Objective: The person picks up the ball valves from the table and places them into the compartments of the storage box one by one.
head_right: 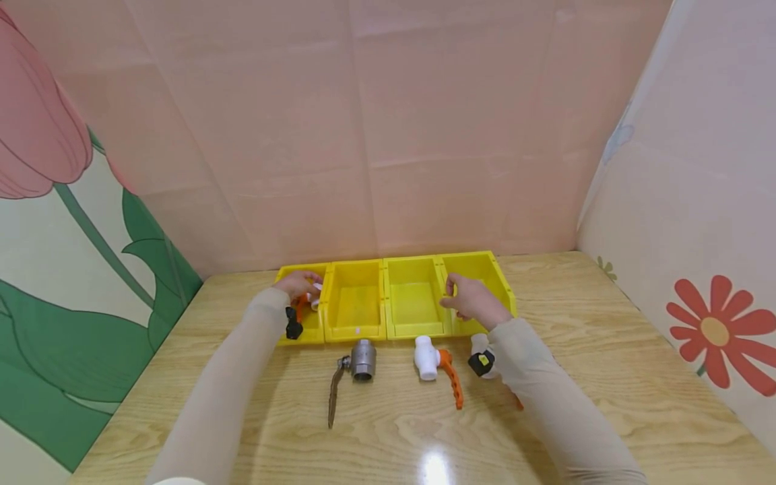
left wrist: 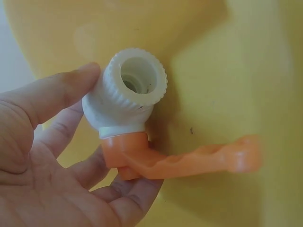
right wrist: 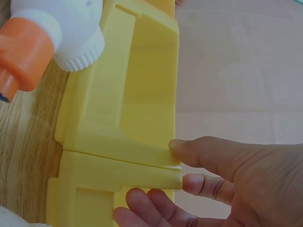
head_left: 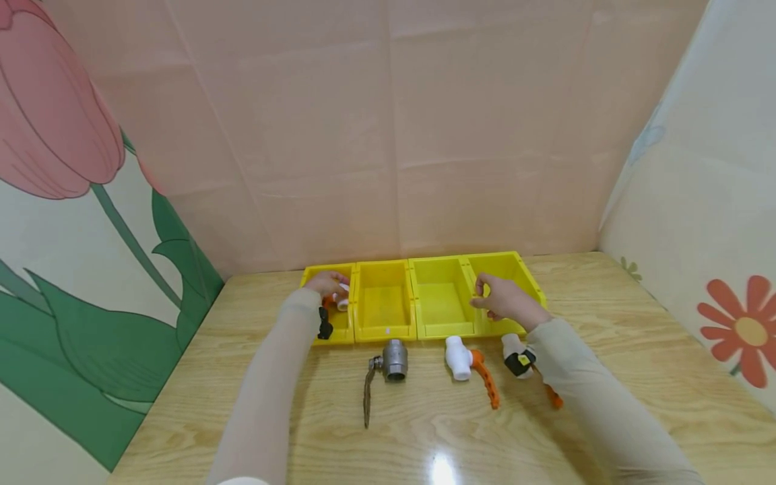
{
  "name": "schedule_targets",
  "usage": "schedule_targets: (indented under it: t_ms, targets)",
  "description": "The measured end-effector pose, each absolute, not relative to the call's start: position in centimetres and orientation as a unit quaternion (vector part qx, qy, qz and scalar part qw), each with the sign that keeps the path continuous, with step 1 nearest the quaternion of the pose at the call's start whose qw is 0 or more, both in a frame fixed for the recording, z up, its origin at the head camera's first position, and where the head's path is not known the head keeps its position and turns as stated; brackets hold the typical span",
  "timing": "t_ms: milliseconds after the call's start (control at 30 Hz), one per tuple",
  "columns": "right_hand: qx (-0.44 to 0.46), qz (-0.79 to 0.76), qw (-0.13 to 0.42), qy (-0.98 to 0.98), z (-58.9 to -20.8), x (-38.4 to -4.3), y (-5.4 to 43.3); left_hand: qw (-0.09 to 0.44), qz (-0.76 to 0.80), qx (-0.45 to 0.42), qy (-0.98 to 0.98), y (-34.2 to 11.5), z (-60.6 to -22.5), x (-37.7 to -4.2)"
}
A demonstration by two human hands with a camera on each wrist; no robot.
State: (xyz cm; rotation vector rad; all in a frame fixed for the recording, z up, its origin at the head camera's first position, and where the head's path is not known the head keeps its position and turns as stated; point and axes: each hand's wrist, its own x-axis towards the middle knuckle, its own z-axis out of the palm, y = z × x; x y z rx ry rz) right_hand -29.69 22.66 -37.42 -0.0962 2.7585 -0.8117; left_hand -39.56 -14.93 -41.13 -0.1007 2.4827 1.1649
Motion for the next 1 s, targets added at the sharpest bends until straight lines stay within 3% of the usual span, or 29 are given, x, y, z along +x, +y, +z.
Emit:
schedule_targets:
  t_ms: [1000]
  targets:
    - [-0.032, -0.274, 0.129, 0.952, -37.58, -29.62, 22.62, 0.2, 0.372, -0.028, 0.906, -15.33, -40.69, -39.6]
